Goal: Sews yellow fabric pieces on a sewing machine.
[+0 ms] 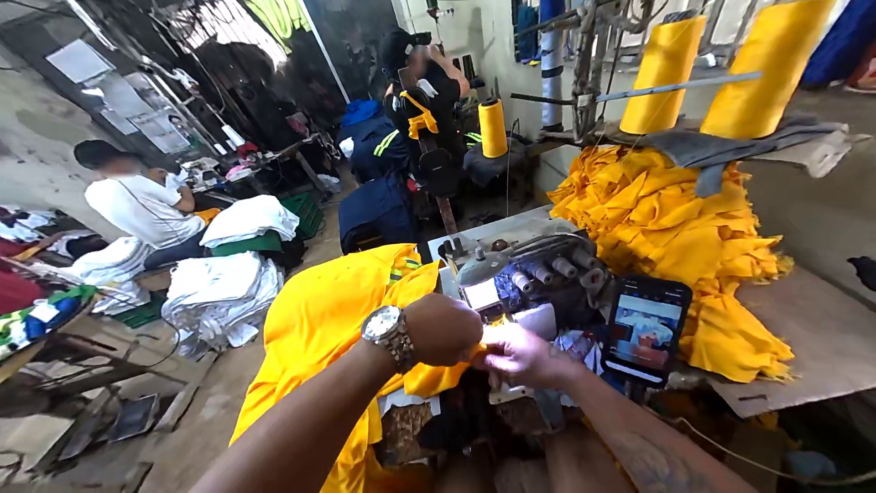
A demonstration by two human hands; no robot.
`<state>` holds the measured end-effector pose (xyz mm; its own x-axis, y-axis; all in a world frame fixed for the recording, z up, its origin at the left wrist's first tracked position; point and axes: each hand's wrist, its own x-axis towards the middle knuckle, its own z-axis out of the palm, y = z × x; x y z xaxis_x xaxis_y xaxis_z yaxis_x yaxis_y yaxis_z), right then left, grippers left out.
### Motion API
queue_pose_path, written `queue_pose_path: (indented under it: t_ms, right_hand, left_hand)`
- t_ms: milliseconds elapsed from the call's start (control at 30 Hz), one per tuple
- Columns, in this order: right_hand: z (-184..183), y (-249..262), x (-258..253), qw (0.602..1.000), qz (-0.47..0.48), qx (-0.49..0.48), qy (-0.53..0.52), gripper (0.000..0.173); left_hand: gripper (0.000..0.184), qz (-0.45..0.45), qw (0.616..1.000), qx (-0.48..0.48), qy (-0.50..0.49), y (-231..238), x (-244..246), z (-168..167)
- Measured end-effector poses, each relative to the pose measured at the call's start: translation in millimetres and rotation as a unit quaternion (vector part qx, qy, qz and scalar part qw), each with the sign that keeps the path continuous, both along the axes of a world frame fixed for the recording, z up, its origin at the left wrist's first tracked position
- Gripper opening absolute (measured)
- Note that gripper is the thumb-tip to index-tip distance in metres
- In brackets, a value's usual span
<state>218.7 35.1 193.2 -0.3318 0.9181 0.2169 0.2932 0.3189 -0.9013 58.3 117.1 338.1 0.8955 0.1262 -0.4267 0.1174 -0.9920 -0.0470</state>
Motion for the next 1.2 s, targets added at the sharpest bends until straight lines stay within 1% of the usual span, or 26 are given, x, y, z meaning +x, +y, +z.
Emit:
queue_pose_path:
  t_ms: [67, 100, 133, 167, 200, 267, 300, 433, 533, 600, 633, 733, 833, 867, 933, 1033, 1133, 1200]
  right_hand:
    - [-15.4, -14.4, -5.6, 0.999, 0.006, -0.027, 0.045, 0.028]
    - [-26.1, -20.8, -7.8, 0.998, -0.013, -0.014, 0.059, 0.030]
    - [-35.8, -24.6, -8.7, 0.997, -0.027, 0.003, 0.071, 0.031]
    - [-42.3, -25.9, -9.5, 0.996, -0.034, 0.021, 0.086, 0.031]
    - [-44.4, -24.9, -10.0, 0.994, -0.037, 0.034, 0.094, 0.030]
    - [-42.8, -19.8, -9.5, 0.994, -0.034, 0.040, 0.092, 0.031]
    - [-41.3, -17.0, -8.7, 0.995, -0.030, 0.041, 0.089, 0.031]
    - [-39.3, -10.2, -8.2, 0.994, -0.022, 0.054, 0.089, 0.034]
    - [-38.7, -10.2, -8.4, 0.994, -0.021, 0.067, 0.081, 0.034]
    - [-38.6, -10.4, -7.0, 0.994, -0.026, 0.082, 0.073, 0.034]
    - [-39.5, -10.5, -7.0, 0.993, -0.027, 0.089, 0.070, 0.034]
    - [-38.8, -10.8, -4.2, 0.991, -0.022, 0.106, 0.074, 0.028]
    - [-43.3, -13.8, -3.8, 0.991, -0.029, 0.101, 0.084, 0.031]
    - [-44.4, -13.9, -2.1, 0.990, -0.030, 0.096, 0.094, 0.032]
    - [-47.4, -15.5, -1.6, 0.989, -0.028, 0.098, 0.107, 0.029]
    - [-51.9, -20.3, -3.0, 0.985, -0.054, 0.106, 0.125, 0.023]
    - [-56.5, -32.1, -6.1, 0.967, -0.148, 0.125, 0.163, 0.018]
    - [-58.0, -43.3, -6.2, 0.956, -0.193, 0.122, 0.183, 0.017]
  left_hand:
    - [0.026, -0.039, 0.996, -0.022, -0.077, 21.1, -6.9, -23.7]
    - [0.032, -0.038, 0.996, -0.021, -0.079, 29.0, -8.7, -32.6]
    - [0.036, -0.023, 0.998, -0.014, -0.056, 34.0, -8.6, -37.3]
    - [0.037, -0.025, 0.998, -0.011, -0.058, 38.2, -9.2, -41.5]
    - [0.036, -0.043, 0.995, -0.013, -0.085, 41.3, -10.2, -44.2]
    - [0.031, -0.095, 0.980, -0.035, -0.170, 41.9, -11.2, -44.1]
    - [0.030, -0.105, 0.977, -0.037, -0.183, 39.7, -10.6, -40.7]
    - [0.037, -0.101, 0.984, 0.037, -0.145, 35.0, -12.4, -34.0]
    - [0.038, -0.119, 0.973, 0.038, -0.196, 30.3, -17.0, -39.1]
    - [0.038, -0.114, 0.976, 0.042, -0.183, 34.0, -17.5, -43.5]
    - [0.038, -0.115, 0.977, 0.026, -0.175, 36.3, -18.1, -45.8]
    - [0.036, -0.131, 0.963, -0.088, -0.217, 38.2, -17.8, -48.7]
    - [0.041, -0.123, 0.951, -0.106, -0.263, 46.3, -24.3, -62.0]
    - [0.038, -0.106, 0.952, -0.110, -0.266, 43.0, -26.1, -64.1]
    - [0.026, -0.057, 0.954, -0.104, -0.275, 26.1, -32.0, -71.1]
    - [0.018, 0.046, 0.944, -0.089, -0.315, -1.4, -40.7, -91.7]
    - [0.020, 0.204, 0.918, -0.091, -0.328, -14.6, -39.0, -108.2]
    - [0.023, 0.310, 0.891, -0.080, -0.322, -9.0, -33.5, -113.0]
